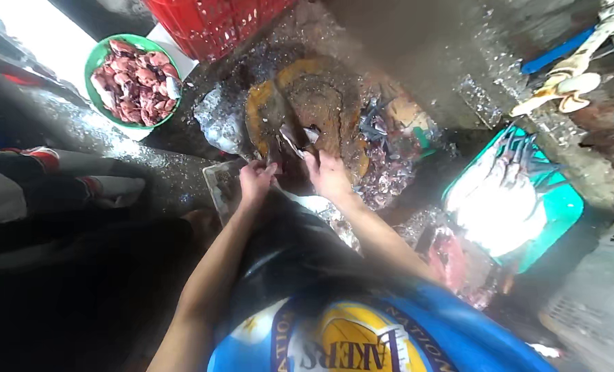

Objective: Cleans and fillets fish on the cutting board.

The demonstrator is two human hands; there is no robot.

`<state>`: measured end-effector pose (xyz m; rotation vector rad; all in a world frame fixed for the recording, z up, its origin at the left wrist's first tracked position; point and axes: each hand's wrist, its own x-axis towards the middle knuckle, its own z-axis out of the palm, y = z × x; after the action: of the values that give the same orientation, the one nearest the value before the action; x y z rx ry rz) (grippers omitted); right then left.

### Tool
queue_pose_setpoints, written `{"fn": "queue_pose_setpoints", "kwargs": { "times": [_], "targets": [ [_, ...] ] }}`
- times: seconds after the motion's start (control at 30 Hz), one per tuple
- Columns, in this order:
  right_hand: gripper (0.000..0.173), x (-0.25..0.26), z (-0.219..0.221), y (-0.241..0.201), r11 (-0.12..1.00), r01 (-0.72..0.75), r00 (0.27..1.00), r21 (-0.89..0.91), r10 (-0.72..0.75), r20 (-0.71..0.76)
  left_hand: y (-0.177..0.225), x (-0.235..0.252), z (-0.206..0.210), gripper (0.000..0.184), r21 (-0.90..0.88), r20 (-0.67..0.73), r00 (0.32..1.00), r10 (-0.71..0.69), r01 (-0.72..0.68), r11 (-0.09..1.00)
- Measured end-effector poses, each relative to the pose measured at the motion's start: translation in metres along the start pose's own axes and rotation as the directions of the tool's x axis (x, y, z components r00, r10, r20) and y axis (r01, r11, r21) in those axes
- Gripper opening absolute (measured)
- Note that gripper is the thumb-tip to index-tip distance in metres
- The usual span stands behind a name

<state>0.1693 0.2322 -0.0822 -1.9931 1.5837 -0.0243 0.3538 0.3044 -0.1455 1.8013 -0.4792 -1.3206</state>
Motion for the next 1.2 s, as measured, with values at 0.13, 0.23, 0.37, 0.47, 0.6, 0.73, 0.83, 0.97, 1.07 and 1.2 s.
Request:
{"fn": "queue_pose_setpoints", "kwargs": {
  "times": [0.13, 0.23, 0.37, 0.47, 0.6, 0.73, 0.83, 0.97, 1.07, 1.2],
  "targets": [
    [0.055, -0.021, -0.025, 0.053, 0.993, -0.007, 0.935, 0.115, 0.047, -0.353, 0.033, 0.02, 0.011, 0.027, 0.247, 0.195, 0.874, 0.445, -0.483, 0.84],
    [0.057, -0.028, -0.012, 0.11, 0.983, -0.18, 0.89, 0.041, 0.181, -0.417, 0.077, 0.044, 0.04, 0.084, 0.684, 0.467, 0.8, 0.376, -0.597, 0.42],
    [0.066, -0.014, -0.004, 0.133, 0.905, -0.421, 0.898, -0.069, 0.404, -0.177, 0.079, 0.083, 0.065, 0.095, 0.727, 0.658, 0.738, 0.147, -0.674, 0.132],
    [0.067, -0.021, -0.02, 0.112, 0.916, -0.4, 0.903, 0.022, 0.398, -0.159, 0.059, 0.066, 0.048, 0.071, 0.703, 0.684, 0.715, 0.146, -0.699, 0.131],
    [0.057, -0.032, -0.015, 0.077, 0.95, -0.227, 0.963, 0.214, 0.251, -0.094, 0.007, 0.016, -0.007, 0.056, 0.747, 0.44, 0.87, 0.222, -0.492, 0.447],
    [0.059, -0.016, 0.002, 0.074, 0.97, -0.195, 0.948, 0.145, 0.148, 0.283, -0.036, -0.013, -0.05, 0.096, 0.714, -0.045, 0.997, -0.057, 0.072, 0.697],
    [0.063, 0.006, -0.003, 0.098, 0.951, -0.287, 0.944, 0.113, 0.26, 0.205, 0.045, -0.011, -0.061, 0.073, 0.688, -0.002, 0.996, 0.091, -0.064, 0.723],
    [0.064, 0.028, -0.038, 0.121, 0.892, -0.419, 0.892, 0.172, 0.439, -0.104, 0.266, 0.003, -0.049, 0.03, 0.568, 0.169, 0.686, 0.707, -0.654, 0.499],
    [0.066, 0.019, -0.051, 0.127, 0.921, -0.299, 0.86, 0.247, 0.373, -0.349, 0.396, 0.076, -0.037, 0.022, 0.679, 0.033, 0.462, 0.886, -0.661, 0.319],
    [0.063, 0.012, -0.029, 0.141, 0.929, -0.369, 0.902, 0.03, 0.366, -0.231, 0.486, 0.207, -0.011, 0.056, 0.788, -0.086, 0.761, 0.643, -0.343, 0.512]
  ]
}}
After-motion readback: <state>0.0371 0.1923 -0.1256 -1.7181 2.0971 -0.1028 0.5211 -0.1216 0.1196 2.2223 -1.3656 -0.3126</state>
